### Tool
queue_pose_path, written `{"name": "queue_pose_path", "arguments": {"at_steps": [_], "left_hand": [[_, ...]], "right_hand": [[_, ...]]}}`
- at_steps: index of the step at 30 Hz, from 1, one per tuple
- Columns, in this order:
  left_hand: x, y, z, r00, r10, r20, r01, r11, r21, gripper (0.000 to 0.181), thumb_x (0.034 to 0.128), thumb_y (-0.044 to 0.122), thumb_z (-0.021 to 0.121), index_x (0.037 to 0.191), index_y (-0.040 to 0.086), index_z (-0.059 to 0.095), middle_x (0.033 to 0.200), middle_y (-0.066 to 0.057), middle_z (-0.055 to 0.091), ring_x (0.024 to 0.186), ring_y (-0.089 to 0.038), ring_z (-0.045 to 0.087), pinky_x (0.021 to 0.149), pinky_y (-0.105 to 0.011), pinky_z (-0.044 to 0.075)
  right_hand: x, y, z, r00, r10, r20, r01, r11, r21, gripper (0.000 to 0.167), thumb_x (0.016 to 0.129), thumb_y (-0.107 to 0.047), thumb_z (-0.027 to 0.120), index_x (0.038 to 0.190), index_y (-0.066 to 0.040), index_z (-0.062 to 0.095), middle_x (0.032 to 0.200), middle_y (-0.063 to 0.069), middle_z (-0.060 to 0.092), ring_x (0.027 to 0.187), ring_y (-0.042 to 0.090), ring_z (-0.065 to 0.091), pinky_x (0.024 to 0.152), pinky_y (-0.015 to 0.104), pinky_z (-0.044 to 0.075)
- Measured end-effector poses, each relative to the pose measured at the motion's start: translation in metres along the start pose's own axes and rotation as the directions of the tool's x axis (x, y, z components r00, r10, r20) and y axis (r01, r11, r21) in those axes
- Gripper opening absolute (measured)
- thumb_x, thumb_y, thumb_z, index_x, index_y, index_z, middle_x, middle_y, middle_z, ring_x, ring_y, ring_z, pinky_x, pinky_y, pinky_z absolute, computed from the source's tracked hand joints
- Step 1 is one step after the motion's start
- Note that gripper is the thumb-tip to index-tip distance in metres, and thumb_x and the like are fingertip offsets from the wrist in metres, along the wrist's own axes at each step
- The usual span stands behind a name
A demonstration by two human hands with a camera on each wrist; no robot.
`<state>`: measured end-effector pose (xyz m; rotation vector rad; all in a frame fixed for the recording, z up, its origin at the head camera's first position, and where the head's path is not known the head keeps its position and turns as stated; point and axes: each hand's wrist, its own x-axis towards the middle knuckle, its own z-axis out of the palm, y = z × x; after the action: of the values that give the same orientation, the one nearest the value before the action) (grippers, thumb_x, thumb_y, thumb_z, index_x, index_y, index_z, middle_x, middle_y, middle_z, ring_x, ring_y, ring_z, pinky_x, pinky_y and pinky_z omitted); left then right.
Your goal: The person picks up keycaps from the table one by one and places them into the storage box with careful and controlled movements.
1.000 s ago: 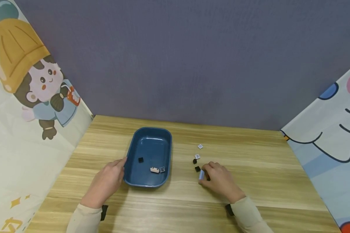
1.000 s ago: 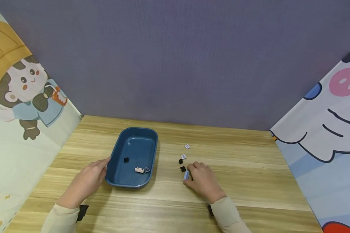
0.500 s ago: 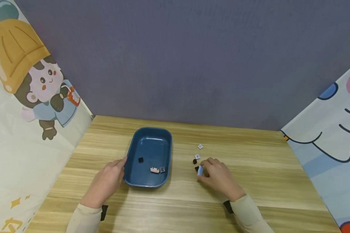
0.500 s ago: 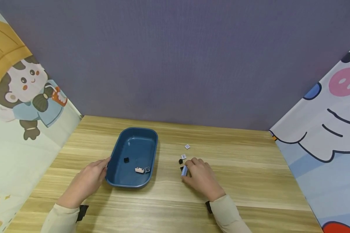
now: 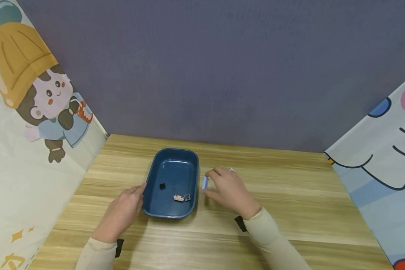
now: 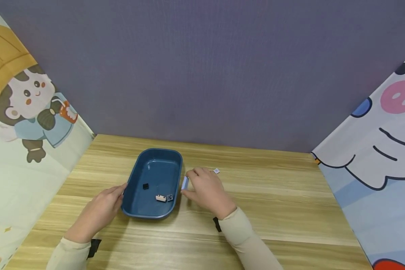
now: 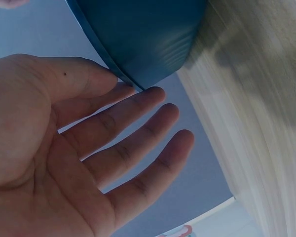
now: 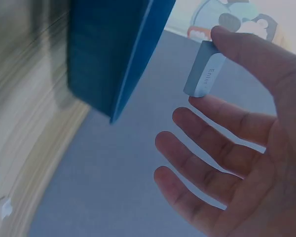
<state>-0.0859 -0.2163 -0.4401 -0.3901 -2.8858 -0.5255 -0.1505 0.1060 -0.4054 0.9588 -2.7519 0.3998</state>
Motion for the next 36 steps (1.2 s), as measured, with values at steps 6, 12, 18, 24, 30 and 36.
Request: {"name": "queue_pose_path", "arguments": {"at_steps": [6, 12, 18, 24, 30, 36], "left_hand": [[0.000, -0.001, 0.002, 1.000, 0.002, 0.001, -0.002, 1.000, -0.004, 0.043, 0.0901, -0.004, 0.064, 0.133, -0.009, 0.058, 0.121, -0.023, 0.066, 0.104, -0.041, 0.066, 0.078, -0.052, 0.059], [0.000, -0.001, 0.002, 1.000, -0.004, 0.010, 0.004, 1.000, -0.006, 0.044, 0.0904, -0.003, 0.064, 0.133, -0.008, 0.058, 0.122, -0.023, 0.066, 0.105, -0.041, 0.066, 0.076, -0.051, 0.060], [0.000, 0.000, 0.001, 1.000, -0.007, 0.005, 0.007, 1.000, -0.008, 0.043, 0.0904, -0.004, 0.064, 0.133, -0.008, 0.058, 0.121, -0.023, 0.066, 0.104, -0.041, 0.066, 0.077, -0.052, 0.059], [0.001, 0.001, -0.001, 1.000, -0.017, 0.014, 0.017, 1.000, -0.006, 0.043, 0.0913, -0.003, 0.063, 0.133, -0.009, 0.058, 0.122, -0.024, 0.065, 0.105, -0.042, 0.065, 0.079, -0.053, 0.059], [0.001, 0.001, -0.003, 0.999, -0.026, 0.020, 0.026, 1.000, -0.007, 0.043, 0.0916, -0.003, 0.062, 0.134, -0.009, 0.057, 0.123, -0.024, 0.065, 0.106, -0.042, 0.065, 0.080, -0.053, 0.059], [0.001, -0.001, -0.001, 0.999, -0.026, 0.023, 0.027, 1.000, -0.012, 0.044, 0.0914, -0.003, 0.062, 0.134, -0.008, 0.057, 0.124, -0.023, 0.065, 0.107, -0.042, 0.064, 0.081, -0.054, 0.058]], "right_hand": [[0.018, -0.020, 0.001, 0.998, -0.027, 0.054, 0.027, 1.000, 0.005, 0.051, 0.086, -0.047, 0.077, 0.122, -0.012, 0.068, 0.116, 0.004, 0.066, 0.104, 0.024, 0.062, 0.086, 0.043, 0.055], [0.022, -0.025, 0.003, 0.996, -0.007, 0.087, 0.007, 1.000, 0.008, 0.052, 0.087, -0.047, 0.076, 0.125, -0.013, 0.066, 0.120, 0.004, 0.064, 0.110, 0.024, 0.061, 0.091, 0.044, 0.054], [0.021, -0.020, 0.002, 0.998, -0.010, 0.054, 0.008, 1.000, 0.027, 0.050, 0.087, -0.043, 0.077, 0.124, -0.011, 0.066, 0.119, 0.006, 0.066, 0.108, 0.025, 0.063, 0.089, 0.046, 0.055], [0.013, 0.001, 0.000, 1.000, 0.008, -0.003, -0.007, 1.000, 0.028, 0.044, 0.086, -0.035, 0.080, 0.118, -0.008, 0.068, 0.111, 0.007, 0.067, 0.100, 0.027, 0.065, 0.084, 0.043, 0.057], [0.000, 0.030, 0.004, 0.997, 0.069, 0.030, -0.070, 0.998, 0.007, 0.042, 0.088, -0.031, 0.078, 0.121, -0.008, 0.067, 0.113, 0.008, 0.067, 0.098, 0.027, 0.066, 0.083, 0.045, 0.057], [-0.014, 0.053, 0.013, 0.988, 0.138, 0.065, -0.139, 0.990, 0.008, 0.036, 0.090, -0.025, 0.077, 0.120, -0.006, 0.068, 0.114, 0.010, 0.067, 0.100, 0.029, 0.065, 0.082, 0.048, 0.057]]}}
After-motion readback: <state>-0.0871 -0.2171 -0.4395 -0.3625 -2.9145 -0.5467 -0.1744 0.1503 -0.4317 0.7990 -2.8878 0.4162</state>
